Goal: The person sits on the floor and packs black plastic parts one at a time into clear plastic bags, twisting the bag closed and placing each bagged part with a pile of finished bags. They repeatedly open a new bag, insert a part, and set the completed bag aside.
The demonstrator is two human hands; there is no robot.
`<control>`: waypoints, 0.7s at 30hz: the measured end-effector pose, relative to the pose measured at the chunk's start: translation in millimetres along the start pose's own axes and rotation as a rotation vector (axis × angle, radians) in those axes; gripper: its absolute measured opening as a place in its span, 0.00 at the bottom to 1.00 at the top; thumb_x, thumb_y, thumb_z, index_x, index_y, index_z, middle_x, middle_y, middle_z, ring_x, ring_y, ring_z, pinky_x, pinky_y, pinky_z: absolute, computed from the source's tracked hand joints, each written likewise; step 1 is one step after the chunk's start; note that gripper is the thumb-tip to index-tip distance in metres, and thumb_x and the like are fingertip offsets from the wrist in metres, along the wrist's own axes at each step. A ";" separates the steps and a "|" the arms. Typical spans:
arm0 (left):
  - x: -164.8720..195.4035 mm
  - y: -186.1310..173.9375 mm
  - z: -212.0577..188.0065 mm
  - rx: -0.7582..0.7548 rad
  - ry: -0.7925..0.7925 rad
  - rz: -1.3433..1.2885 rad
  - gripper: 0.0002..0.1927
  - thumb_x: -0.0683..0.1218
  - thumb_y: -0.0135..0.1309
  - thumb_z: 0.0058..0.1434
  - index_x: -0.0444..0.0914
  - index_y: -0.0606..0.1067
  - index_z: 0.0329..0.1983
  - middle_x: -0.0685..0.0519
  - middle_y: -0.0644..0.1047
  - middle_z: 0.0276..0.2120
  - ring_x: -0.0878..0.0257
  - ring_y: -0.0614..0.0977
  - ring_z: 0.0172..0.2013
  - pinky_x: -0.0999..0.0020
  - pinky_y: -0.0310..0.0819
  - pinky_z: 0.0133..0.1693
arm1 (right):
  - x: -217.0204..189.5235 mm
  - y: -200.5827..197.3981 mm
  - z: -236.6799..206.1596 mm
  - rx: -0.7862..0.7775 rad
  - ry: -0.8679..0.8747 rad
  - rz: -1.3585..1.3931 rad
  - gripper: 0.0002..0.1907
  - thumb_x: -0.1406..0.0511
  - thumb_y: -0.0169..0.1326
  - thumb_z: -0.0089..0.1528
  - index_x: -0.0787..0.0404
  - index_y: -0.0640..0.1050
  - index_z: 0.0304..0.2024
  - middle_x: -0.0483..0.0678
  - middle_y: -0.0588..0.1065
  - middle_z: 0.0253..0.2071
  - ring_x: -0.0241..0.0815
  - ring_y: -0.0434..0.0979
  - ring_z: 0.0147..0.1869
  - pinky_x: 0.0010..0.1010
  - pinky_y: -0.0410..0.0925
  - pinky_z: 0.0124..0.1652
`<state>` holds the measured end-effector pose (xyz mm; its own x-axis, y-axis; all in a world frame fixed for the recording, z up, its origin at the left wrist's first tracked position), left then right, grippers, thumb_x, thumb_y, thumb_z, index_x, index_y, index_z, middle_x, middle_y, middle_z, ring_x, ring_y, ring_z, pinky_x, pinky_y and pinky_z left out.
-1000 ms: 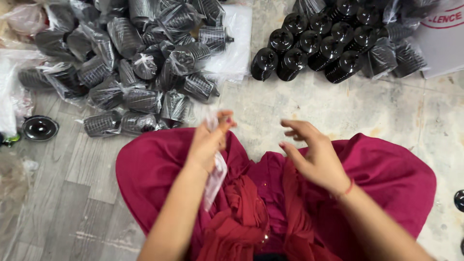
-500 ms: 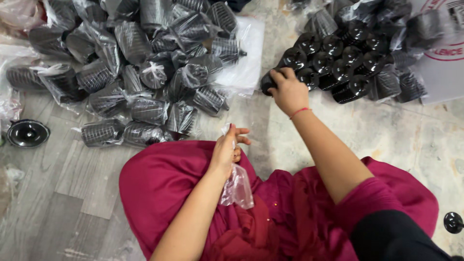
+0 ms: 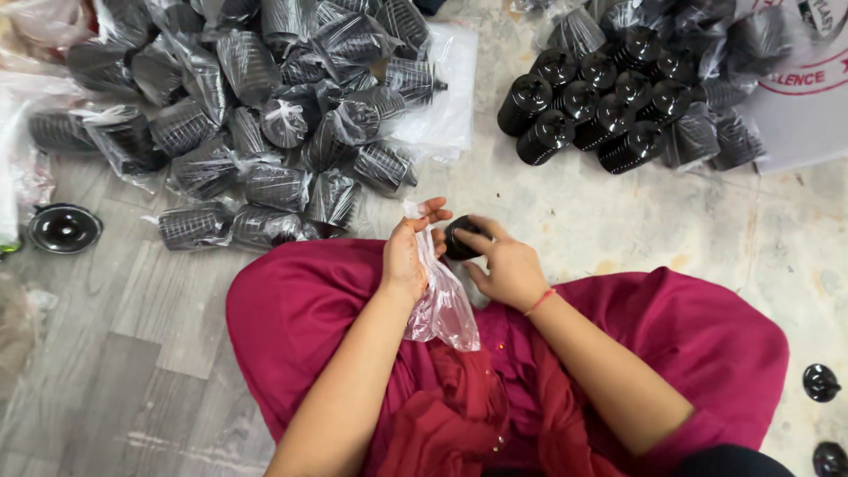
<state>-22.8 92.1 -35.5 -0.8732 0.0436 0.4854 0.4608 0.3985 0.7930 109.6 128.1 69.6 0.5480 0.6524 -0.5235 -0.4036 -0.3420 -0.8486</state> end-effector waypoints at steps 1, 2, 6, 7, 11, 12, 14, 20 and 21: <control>3.5 0.9 -5.9 0.015 0.015 0.021 0.24 0.45 0.43 0.66 0.34 0.71 0.64 0.51 0.77 0.51 0.68 0.78 0.40 0.72 0.73 0.40 | 2.1 -11.3 -4.3 0.089 0.051 0.105 0.23 0.66 0.64 0.54 0.52 0.79 0.53 0.51 0.74 0.57 0.44 0.78 0.27 0.34 0.71 0.32; 5.0 5.0 -12.4 0.004 0.018 0.028 0.24 0.45 0.44 0.66 0.35 0.70 0.64 0.51 0.77 0.53 0.67 0.78 0.44 0.72 0.73 0.44 | 5.8 -21.9 -9.9 0.176 0.100 0.211 0.19 0.68 0.62 0.57 0.54 0.80 0.52 0.50 0.75 0.55 0.39 0.76 0.25 0.30 0.69 0.29; -8.1 38.2 -39.8 -0.117 0.017 0.040 0.24 0.49 0.46 0.69 0.37 0.69 0.66 0.52 0.76 0.56 0.61 0.77 0.52 0.66 0.71 0.52 | 15.5 -5.4 -29.7 0.110 0.344 0.674 0.14 0.68 0.66 0.60 0.61 0.79 0.47 0.47 0.75 0.28 0.25 0.68 0.27 0.21 0.62 0.29; -14.7 49.2 -45.8 -0.163 0.018 0.039 0.24 0.50 0.46 0.71 0.37 0.69 0.67 0.52 0.76 0.56 0.59 0.77 0.52 0.64 0.70 0.53 | 11.7 -1.4 -32.2 0.119 0.315 0.775 0.11 0.69 0.63 0.62 0.62 0.79 0.46 0.44 0.75 0.30 0.24 0.68 0.29 0.20 0.63 0.30; -20.7 68.7 -61.0 -0.121 0.148 0.279 0.21 0.48 0.48 0.75 0.28 0.73 0.63 0.49 0.79 0.55 0.63 0.78 0.56 0.68 0.71 0.58 | 14.0 10.0 -38.1 0.195 0.301 1.284 0.02 0.71 0.57 0.68 0.64 0.77 0.41 0.40 0.78 0.37 0.25 0.73 0.37 0.19 0.67 0.37; -19.9 67.9 -63.6 -0.078 0.155 0.273 0.20 0.45 0.50 0.74 0.26 0.74 0.62 0.48 0.80 0.53 0.63 0.79 0.53 0.68 0.73 0.55 | 18.2 11.2 -39.9 0.224 0.326 1.436 0.03 0.71 0.57 0.69 0.65 0.76 0.40 0.41 0.79 0.38 0.26 0.75 0.38 0.20 0.68 0.39; -16.4 66.8 -69.2 -0.019 0.173 0.294 0.17 0.40 0.53 0.70 0.27 0.73 0.60 0.47 0.81 0.49 0.63 0.81 0.49 0.69 0.75 0.50 | 25.2 18.2 -47.4 0.154 0.453 1.524 0.06 0.67 0.53 0.68 0.65 0.79 0.42 0.43 0.80 0.37 0.29 0.76 0.36 0.22 0.70 0.37; 10.2 60.0 -82.9 0.120 0.259 0.238 0.22 0.31 0.57 0.60 0.29 0.74 0.59 0.46 0.80 0.43 0.62 0.82 0.44 0.69 0.78 0.47 | 23.3 12.0 -55.3 0.105 0.411 1.586 0.10 0.66 0.52 0.71 0.67 0.81 0.44 0.46 0.80 0.40 0.31 0.77 0.40 0.25 0.71 0.43; 12.5 58.7 -84.8 0.126 0.250 0.178 0.22 0.30 0.57 0.61 0.29 0.74 0.60 0.48 0.80 0.43 0.63 0.82 0.44 0.69 0.78 0.48 | 22.6 11.8 -55.3 0.123 0.411 1.654 0.10 0.66 0.52 0.71 0.67 0.80 0.43 0.46 0.81 0.40 0.32 0.78 0.41 0.26 0.71 0.45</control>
<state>6.7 38.3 48.4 -0.7075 -0.0974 0.7000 0.5656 0.5159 0.6434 157.7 101.5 43.6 -0.3503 -0.5277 -0.7738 -0.7323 -0.3608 0.5775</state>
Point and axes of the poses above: each hand's wrist, its own z-axis towards the middle knuckle, its own y-axis out of the palm, x = y × z, the point moved 8 cm from there along z, towards the middle knuckle
